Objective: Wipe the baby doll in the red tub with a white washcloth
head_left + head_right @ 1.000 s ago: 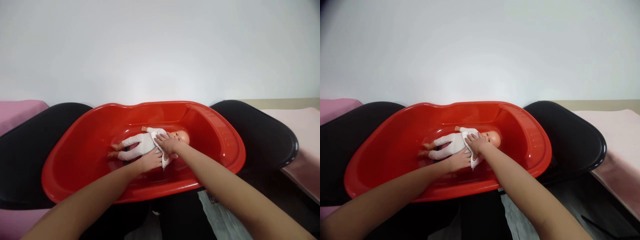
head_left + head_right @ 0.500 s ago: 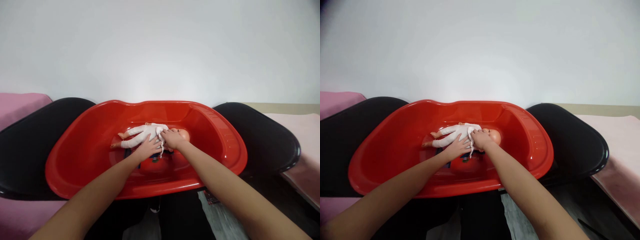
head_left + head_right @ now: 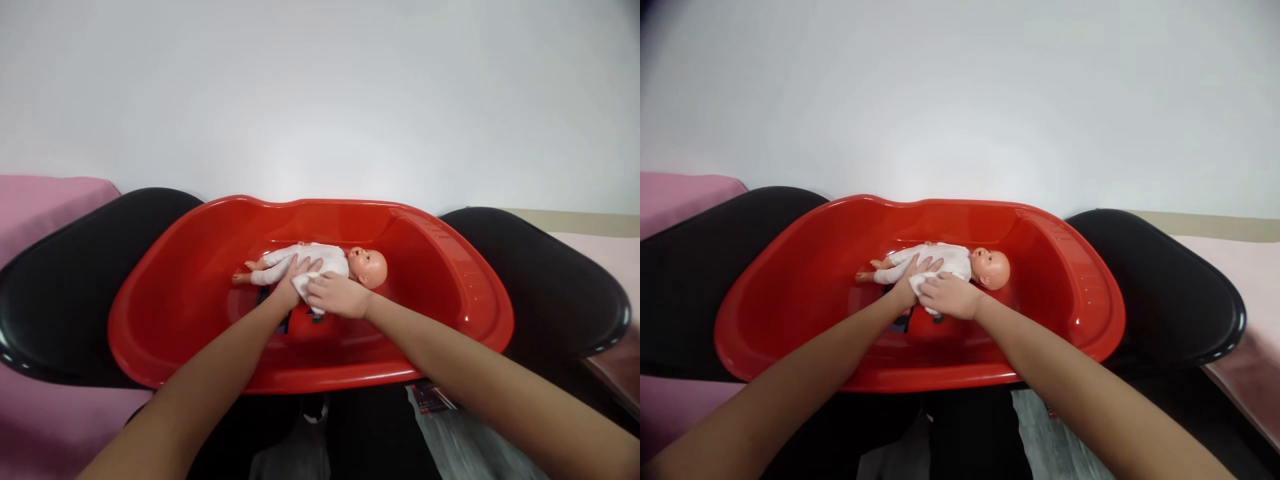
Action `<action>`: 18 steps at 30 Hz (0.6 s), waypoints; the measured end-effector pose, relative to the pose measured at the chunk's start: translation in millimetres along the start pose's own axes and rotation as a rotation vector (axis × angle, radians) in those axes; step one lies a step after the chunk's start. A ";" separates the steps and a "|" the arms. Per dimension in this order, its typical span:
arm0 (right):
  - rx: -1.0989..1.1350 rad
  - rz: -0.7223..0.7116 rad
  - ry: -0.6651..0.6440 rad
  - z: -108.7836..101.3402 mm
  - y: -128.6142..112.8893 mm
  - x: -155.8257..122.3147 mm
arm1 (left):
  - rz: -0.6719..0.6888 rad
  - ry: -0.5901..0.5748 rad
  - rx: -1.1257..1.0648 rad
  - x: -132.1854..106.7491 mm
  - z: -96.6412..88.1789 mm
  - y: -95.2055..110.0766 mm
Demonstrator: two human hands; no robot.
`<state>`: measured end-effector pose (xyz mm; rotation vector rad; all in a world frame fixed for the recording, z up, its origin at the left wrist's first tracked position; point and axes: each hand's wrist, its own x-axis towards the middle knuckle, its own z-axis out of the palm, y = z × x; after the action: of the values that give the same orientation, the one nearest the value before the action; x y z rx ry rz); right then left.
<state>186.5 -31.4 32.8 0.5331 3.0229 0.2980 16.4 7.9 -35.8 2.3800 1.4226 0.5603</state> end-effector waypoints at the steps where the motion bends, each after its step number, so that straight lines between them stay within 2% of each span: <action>1: -0.033 -0.089 -0.010 5.2 -3.6 1.5 | 0.052 -0.018 0.056 -0.5 -3.2 0.6; 3: -0.085 -0.228 -0.042 17.5 -7.5 4.6 | 0.144 -0.018 0.202 -3.2 -11.7 3.5; 6: -0.090 -0.323 -0.130 37.8 -3.7 9.5 | 0.194 0.032 0.399 -6.9 -24.2 9.4; 8: -0.042 -0.296 -0.183 51.1 5.3 12.0 | 0.221 0.051 0.479 -6.7 -28.5 11.2; 10: 0.006 -0.200 -0.189 63.5 18.2 12.4 | 0.248 0.076 0.543 -4.6 -29.1 10.1; 13: -0.040 -0.042 -0.109 78.6 39.6 8.9 | 0.243 0.164 0.611 -0.6 -28.1 6.1; 18: -0.306 -0.044 0.068 87.0 58.1 3.0 | 0.182 0.265 0.623 2.5 -34.4 2.4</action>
<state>210.8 38.7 -40.9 0.4383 2.9640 0.7731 2.8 11.2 -4.3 3.0385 1.6946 0.5524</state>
